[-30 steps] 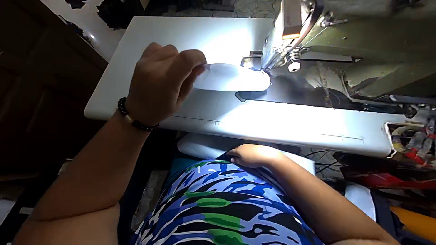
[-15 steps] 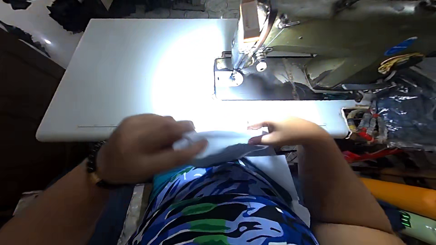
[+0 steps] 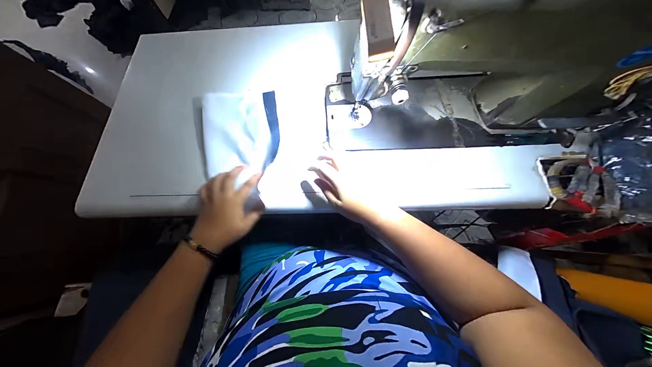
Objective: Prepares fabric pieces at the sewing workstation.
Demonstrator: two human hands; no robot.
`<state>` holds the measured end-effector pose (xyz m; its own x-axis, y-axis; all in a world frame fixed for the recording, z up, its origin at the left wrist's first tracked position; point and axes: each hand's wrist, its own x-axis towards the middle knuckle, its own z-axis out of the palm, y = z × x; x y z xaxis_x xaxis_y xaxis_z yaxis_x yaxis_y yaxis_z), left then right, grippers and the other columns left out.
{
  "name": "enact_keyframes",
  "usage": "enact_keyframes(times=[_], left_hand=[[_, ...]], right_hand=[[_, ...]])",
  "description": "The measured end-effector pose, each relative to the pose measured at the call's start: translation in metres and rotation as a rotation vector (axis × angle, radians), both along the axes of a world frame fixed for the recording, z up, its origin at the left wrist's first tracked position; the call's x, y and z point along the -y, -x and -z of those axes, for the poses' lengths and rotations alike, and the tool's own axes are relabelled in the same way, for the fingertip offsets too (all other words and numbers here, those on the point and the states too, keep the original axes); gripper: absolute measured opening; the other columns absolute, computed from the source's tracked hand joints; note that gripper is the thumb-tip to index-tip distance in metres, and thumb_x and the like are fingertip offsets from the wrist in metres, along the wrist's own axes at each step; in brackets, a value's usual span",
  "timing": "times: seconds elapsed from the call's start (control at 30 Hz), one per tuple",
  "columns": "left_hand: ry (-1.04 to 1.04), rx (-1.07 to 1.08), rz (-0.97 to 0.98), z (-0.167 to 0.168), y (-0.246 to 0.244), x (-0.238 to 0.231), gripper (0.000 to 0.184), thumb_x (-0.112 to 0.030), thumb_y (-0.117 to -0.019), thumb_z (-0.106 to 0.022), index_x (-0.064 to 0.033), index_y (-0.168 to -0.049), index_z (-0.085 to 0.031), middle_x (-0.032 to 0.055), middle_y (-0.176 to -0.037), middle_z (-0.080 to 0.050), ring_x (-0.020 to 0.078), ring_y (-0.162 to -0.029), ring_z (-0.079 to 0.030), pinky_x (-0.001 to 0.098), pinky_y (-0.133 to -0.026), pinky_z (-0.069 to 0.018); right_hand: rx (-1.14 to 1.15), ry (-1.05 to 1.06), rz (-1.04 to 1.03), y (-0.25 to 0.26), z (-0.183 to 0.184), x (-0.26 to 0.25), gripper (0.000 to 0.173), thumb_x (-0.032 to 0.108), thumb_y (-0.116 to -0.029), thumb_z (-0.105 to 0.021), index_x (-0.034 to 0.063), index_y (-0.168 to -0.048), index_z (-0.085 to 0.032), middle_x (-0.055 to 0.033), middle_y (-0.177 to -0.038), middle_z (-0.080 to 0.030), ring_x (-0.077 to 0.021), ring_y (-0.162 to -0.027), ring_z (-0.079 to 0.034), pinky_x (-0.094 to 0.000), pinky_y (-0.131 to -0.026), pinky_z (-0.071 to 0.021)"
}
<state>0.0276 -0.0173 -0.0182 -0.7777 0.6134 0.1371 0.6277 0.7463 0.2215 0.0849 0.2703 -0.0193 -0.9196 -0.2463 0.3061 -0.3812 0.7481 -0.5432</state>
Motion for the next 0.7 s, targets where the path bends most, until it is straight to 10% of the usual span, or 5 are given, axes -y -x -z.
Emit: enact_keyframes(times=[0.17,0.33,0.43,0.53,0.7], left_hand=[[-0.279,0.055,0.27,0.0,-0.026,-0.04,0.059,-0.06,-0.0995,-0.049,-0.0175,-0.135,-0.068,0.012,-0.149,-0.056,0.0323,-0.141,-0.048,0.0597,-0.111,-0.0388],[-0.496,-0.15,-0.028,0.026,-0.03,0.052,0.037,-0.033,-0.1062,-0.048,-0.0002,-0.098,-0.063,0.0165,-0.096,-0.066,0.0235,-0.1,-0.065,0.0372,-0.093,-0.0523],[-0.295,-0.06,-0.509,0.066,-0.052,0.129,0.038,-0.018,-0.1035,-0.052,0.0187,-0.108,-0.059,0.0402,-0.107,-0.06,0.0489,-0.096,-0.063,0.0558,-0.087,-0.0527],[-0.09,0.148,-0.975,0.105,-0.088,0.182,0.055,-0.027,-0.1003,-0.065,0.0145,-0.135,-0.052,0.0487,-0.138,-0.043,0.0695,-0.126,-0.043,0.0788,-0.098,-0.0372],[0.278,0.372,-1.145,0.152,-0.112,0.206,0.044,-0.029,-0.1097,-0.048,0.0062,-0.133,-0.058,0.0346,-0.14,-0.052,0.057,-0.135,-0.044,0.0743,-0.099,-0.0398]], right_hand=[[-0.037,-0.057,-0.048,0.024,-0.005,-0.007,0.042,0.036,-0.1059,-0.049,0.0158,-0.139,-0.065,-0.0153,-0.15,-0.054,-0.0346,-0.141,-0.048,-0.0591,-0.115,-0.0333],[-0.041,-0.081,-0.039,0.012,-0.006,-0.033,0.046,0.04,-0.108,-0.041,0.0131,-0.131,-0.07,-0.0147,-0.142,-0.061,-0.0327,-0.137,-0.052,-0.0549,-0.114,-0.0372],[-0.091,-0.002,-0.072,0.004,-0.009,-0.035,0.052,0.044,-0.1089,-0.034,0.014,-0.133,-0.068,-0.0143,-0.144,-0.059,-0.0297,-0.138,-0.051,-0.0494,-0.116,-0.0368],[-0.126,0.011,-0.107,0.006,-0.001,-0.028,0.051,0.043,-0.109,-0.036,0.0134,-0.122,-0.074,-0.0127,-0.139,-0.063,-0.0309,-0.137,-0.052,-0.0522,-0.116,-0.0353],[-0.082,-0.143,-0.092,0.017,0.013,-0.028,0.027,0.024,-0.0998,-0.06,0.0104,-0.117,-0.075,-0.0138,-0.136,-0.065,-0.0323,-0.133,-0.056,-0.0579,-0.113,-0.0368]])
